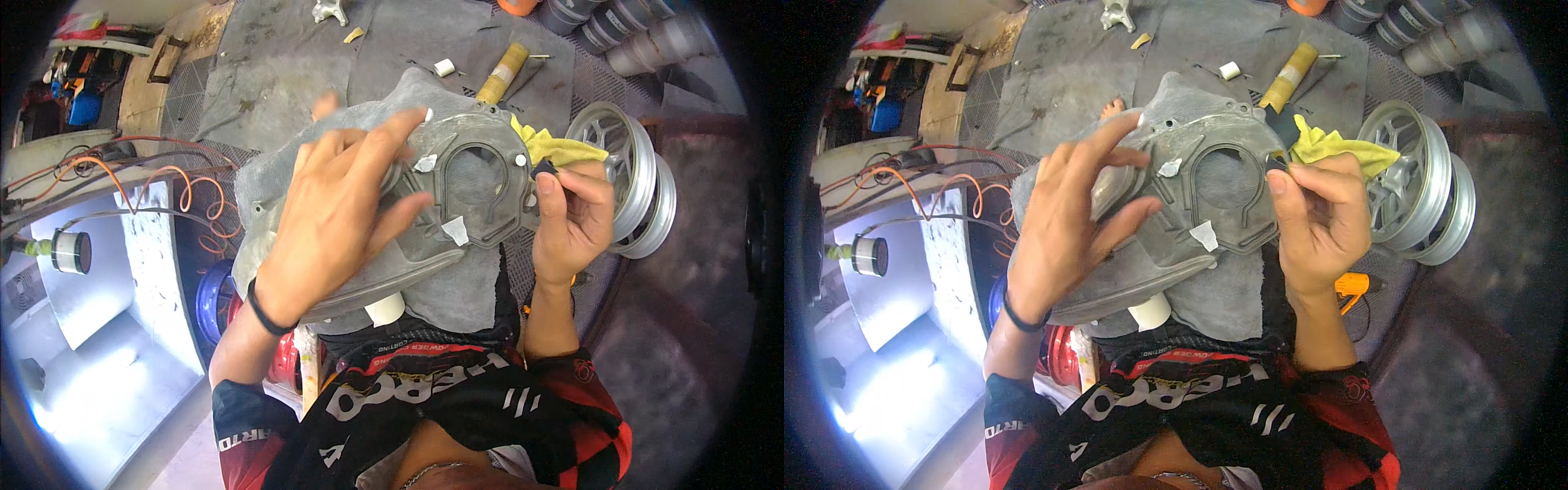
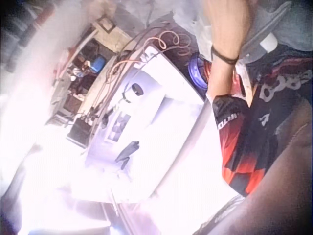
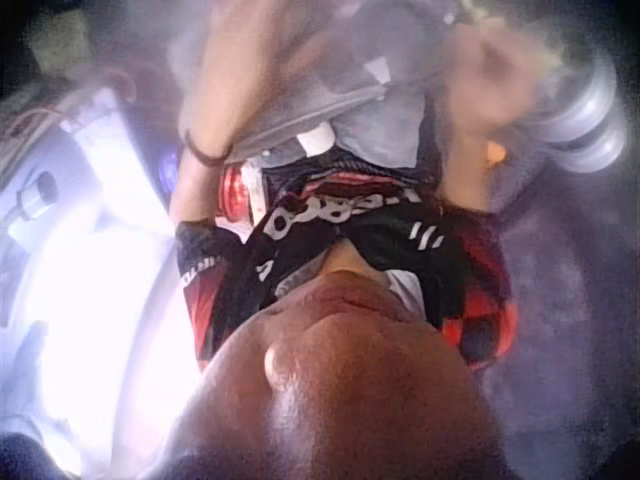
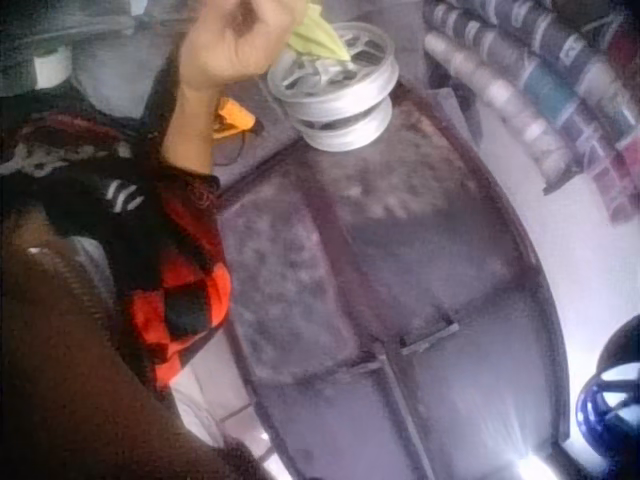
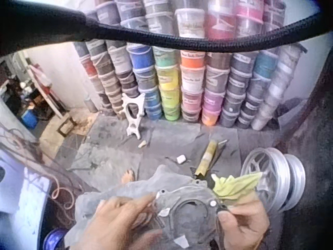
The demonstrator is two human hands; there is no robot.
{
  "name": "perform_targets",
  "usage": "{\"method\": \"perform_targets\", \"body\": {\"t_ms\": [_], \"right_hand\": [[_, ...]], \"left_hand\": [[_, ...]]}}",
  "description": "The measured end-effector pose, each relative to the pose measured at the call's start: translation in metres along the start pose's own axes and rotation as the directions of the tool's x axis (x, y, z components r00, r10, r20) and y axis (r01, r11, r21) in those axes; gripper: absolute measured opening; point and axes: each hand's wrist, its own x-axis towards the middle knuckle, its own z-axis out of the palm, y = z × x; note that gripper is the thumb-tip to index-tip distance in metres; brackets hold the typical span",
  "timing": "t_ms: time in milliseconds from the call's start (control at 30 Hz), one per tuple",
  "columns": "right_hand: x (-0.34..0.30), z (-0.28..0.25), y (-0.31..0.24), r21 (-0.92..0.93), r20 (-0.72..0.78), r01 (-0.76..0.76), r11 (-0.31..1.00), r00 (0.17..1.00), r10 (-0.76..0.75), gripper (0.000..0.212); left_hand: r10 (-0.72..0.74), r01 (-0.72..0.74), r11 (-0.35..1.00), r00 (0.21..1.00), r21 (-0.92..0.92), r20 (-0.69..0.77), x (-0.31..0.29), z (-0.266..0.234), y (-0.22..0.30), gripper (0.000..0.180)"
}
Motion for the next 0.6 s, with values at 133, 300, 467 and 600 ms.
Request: {"method": "perform_targets", "body": {"t_ms": [133, 300, 467, 600], "right_hand": [[-0.003, -0.013, -0.001, -0.014, -0.029, -0.025, 1.000, 0.999, 0.025, 0.021], [-0.003, -0.019, 0.003, -0.033, -0.069, -0.036, 0.999, 0.997, 0.034, 0.021], [-0.004, -0.020, 0.007, 0.026, -0.074, -0.055, 0.998, 0.996, 0.057, 0.022], [-0.004, -0.023, 0.008, -0.010, -0.064, -0.063, 0.998, 0.996, 0.062, 0.022]], "left_hand": [[0.049, -0.059, 0.979, 0.997, 0.193, 0.056, 0.017, 0.023, -0.006, 0.079], [0.085, -0.096, 0.979, 0.994, 0.180, 0.073, 0.021, 0.034, -0.010, 0.080], [0.013, -0.028, 0.991, 0.993, 0.128, 0.114, 0.024, 0.025, -0.008, 0.077], [-0.028, 0.017, 0.997, 0.989, 0.075, 0.144, 0.027, 0.019, -0.012, 0.072]]}}
